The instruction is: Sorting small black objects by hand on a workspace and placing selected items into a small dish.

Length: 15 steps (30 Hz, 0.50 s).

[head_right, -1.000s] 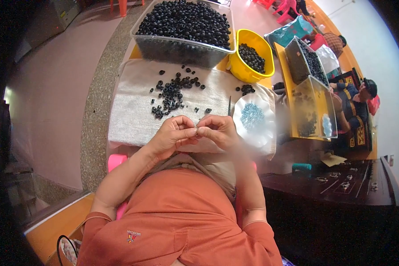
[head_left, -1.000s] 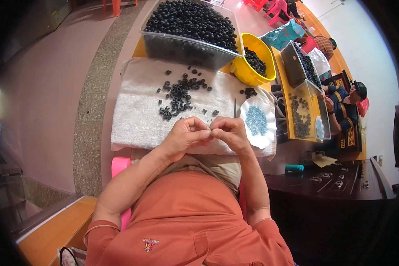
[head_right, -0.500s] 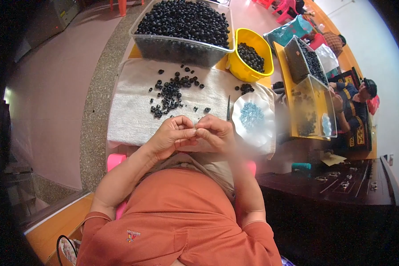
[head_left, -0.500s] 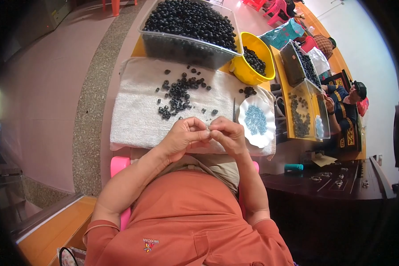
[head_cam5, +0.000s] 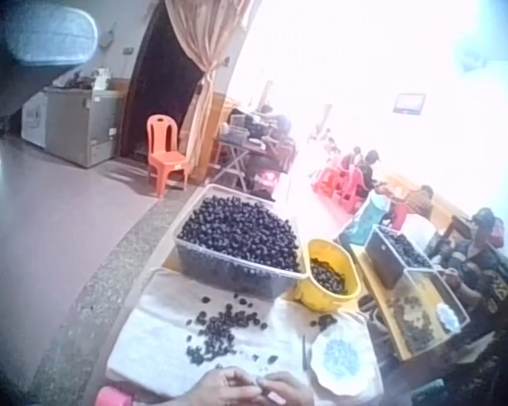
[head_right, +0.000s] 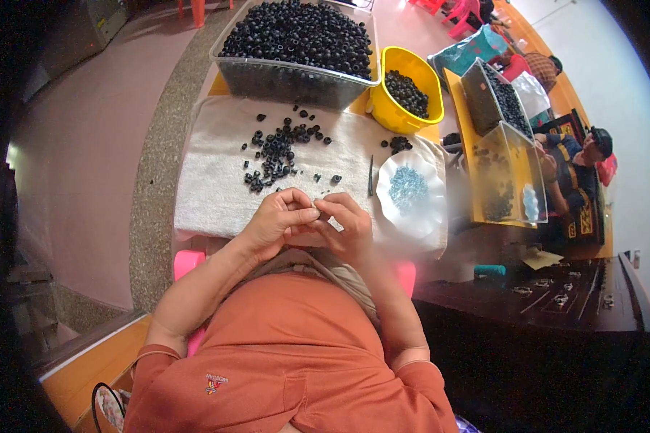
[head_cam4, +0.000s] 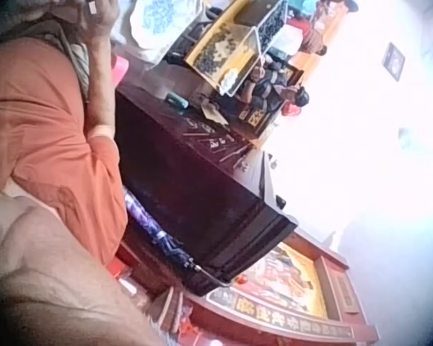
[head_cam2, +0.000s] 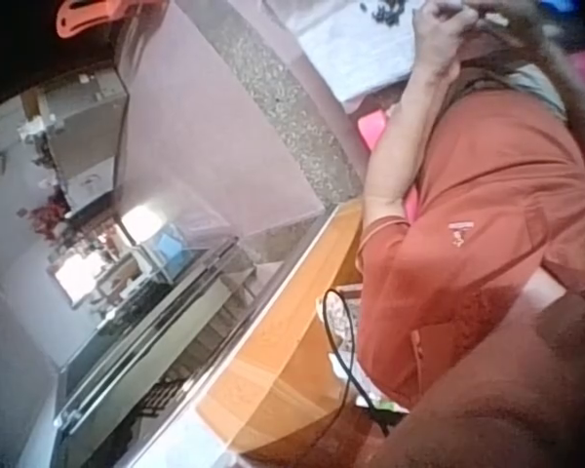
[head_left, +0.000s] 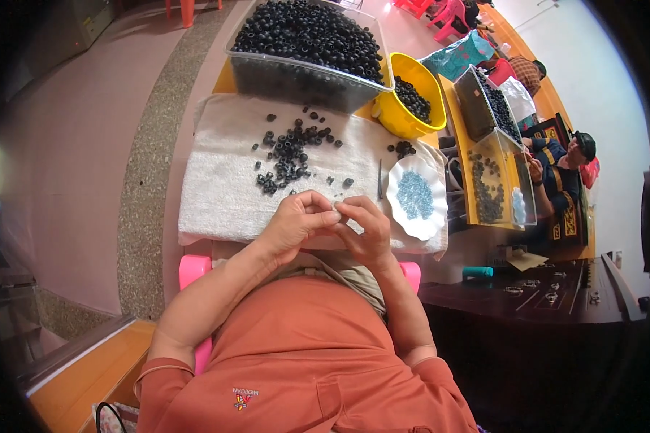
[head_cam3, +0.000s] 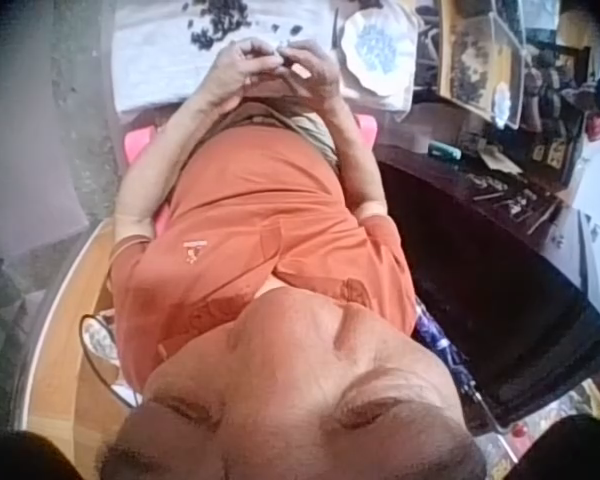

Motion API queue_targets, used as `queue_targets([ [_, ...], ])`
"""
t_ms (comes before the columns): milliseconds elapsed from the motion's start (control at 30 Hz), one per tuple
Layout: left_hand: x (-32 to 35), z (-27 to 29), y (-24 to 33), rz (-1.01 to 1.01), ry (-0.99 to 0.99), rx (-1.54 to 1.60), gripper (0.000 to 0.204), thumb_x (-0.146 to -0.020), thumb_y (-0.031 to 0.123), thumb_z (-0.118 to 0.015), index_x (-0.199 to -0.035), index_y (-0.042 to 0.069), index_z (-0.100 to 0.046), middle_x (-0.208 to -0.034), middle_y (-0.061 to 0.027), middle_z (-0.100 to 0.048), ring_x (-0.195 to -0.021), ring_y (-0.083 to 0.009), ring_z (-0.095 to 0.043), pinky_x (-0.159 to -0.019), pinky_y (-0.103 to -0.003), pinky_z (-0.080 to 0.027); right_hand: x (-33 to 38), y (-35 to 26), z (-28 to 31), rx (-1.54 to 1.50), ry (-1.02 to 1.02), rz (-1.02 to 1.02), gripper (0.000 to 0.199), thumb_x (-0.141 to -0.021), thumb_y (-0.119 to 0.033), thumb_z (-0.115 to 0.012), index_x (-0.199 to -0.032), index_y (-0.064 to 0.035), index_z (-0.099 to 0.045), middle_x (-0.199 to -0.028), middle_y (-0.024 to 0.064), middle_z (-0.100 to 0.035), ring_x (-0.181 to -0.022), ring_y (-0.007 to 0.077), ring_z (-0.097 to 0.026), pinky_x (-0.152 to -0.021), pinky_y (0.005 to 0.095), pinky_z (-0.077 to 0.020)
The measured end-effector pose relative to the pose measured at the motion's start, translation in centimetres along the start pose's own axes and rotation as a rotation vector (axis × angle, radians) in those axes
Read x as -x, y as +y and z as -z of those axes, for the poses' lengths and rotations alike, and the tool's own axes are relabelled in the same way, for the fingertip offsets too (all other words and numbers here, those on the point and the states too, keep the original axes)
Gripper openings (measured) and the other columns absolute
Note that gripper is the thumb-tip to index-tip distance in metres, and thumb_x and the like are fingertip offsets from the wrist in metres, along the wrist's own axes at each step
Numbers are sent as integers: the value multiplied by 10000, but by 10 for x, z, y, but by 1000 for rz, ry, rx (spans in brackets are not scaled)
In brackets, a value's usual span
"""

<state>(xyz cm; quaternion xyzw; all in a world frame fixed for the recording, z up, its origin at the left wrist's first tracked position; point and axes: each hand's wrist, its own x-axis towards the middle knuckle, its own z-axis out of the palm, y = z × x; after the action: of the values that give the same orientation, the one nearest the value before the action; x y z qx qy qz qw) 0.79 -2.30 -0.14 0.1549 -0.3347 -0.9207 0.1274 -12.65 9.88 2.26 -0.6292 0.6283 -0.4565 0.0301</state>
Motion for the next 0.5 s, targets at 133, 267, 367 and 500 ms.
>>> queue_targets([
  [133, 1, -2, -1, -37, 11, -29, 131, -864, 12, -696, -933, 43, -589, -896, -40, -627, -812, -130, -640, -761, -283, -571, 0, 0, -3, -3, 24, 7, 303, -732, 24, -766, -1015, -5, -661, -906, 127, -640, -721, 202, -647, -613, 300, -518],
  [267, 2, -3, 2, -57, 1, -64, 127, -867, 14, -693, -942, 33, -592, -904, -52, -636, -819, -132, -641, -775, -284, -570, 2, 3, -5, -32, 14, -14, 274, -739, 27, -761, -994, 1, -664, -873, 124, -633, -675, 187, -627, -575, 281, -501],
  [367, 0, -1, 1, -61, -7, -64, 123, -876, 21, -690, -955, 23, -596, -912, -54, -640, -825, -134, -644, -783, -283, -569, 4, 5, -8, -30, 54, -6, 269, -742, 32, -758, -991, -2, -665, -875, 126, -635, -677, 187, -629, -578, 279, -503],
  [500, 1, -4, 4, -60, 9, -31, 125, -885, 32, -689, -970, 17, -599, -933, -57, -646, -833, -132, -645, -783, -283, -571, 4, 2, -12, -50, 120, -35, 278, -740, 31, -760, -998, -9, -664, -882, 124, -639, -678, 190, -633, -584, 276, -510],
])
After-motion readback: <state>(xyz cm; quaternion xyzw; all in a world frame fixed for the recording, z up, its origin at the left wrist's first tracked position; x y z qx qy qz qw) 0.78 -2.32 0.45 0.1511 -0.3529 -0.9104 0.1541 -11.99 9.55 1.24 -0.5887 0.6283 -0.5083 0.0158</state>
